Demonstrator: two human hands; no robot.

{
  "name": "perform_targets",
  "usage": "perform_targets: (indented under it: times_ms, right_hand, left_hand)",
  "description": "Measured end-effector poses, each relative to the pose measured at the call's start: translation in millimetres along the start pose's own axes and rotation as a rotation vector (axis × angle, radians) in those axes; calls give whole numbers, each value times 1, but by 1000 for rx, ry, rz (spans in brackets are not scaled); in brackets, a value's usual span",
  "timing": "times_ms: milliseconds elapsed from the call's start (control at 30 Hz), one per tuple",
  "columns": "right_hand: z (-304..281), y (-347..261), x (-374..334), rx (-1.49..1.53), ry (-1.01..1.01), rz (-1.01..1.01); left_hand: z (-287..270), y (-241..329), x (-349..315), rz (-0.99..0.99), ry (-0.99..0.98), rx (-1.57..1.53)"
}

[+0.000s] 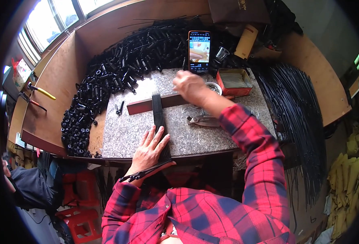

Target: Assemble black plastic connectors onto a wire assembly using pliers at a manufacturing station.

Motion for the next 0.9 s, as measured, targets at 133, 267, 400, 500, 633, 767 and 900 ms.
perform_targets:
  times_ms: [133,267,400,500,633,767,900]
  right_hand:
    - [-41,92,-26,-174,-102,329]
    - [-52,187,-81,-389,-391,485]
    - [-43,200,-108,-267,-555,599]
    - [-45,187,-101,-298,-549,567]
    - [-55,183,-98,-368,-482,551]
    - [-68,180,-95,-443,-425,552]
    - [-70,172,-86,-559,-382,446]
  left_hand:
    - [-3,0,-2,-4,-1,10]
    - [7,-1,-1,36,9,36]
    - [8,-2,-2,30,3,43]
    - [8,-4,-3,18,-8,30]
    - [7,-3,-2,18,-14,21]
    - [9,-2,-2,24,-17,40]
    - [7,-1,0,-3,-13,-2]
Point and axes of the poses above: each hand's wrist, its own x-axis towards the middle knuckle, its own z-axis out of the palm, y = z × x, the point moved 9 cm from there along x, towards the middle knuckle, and after that the axes turned 8 degrees about y, right-handed, at the moved point
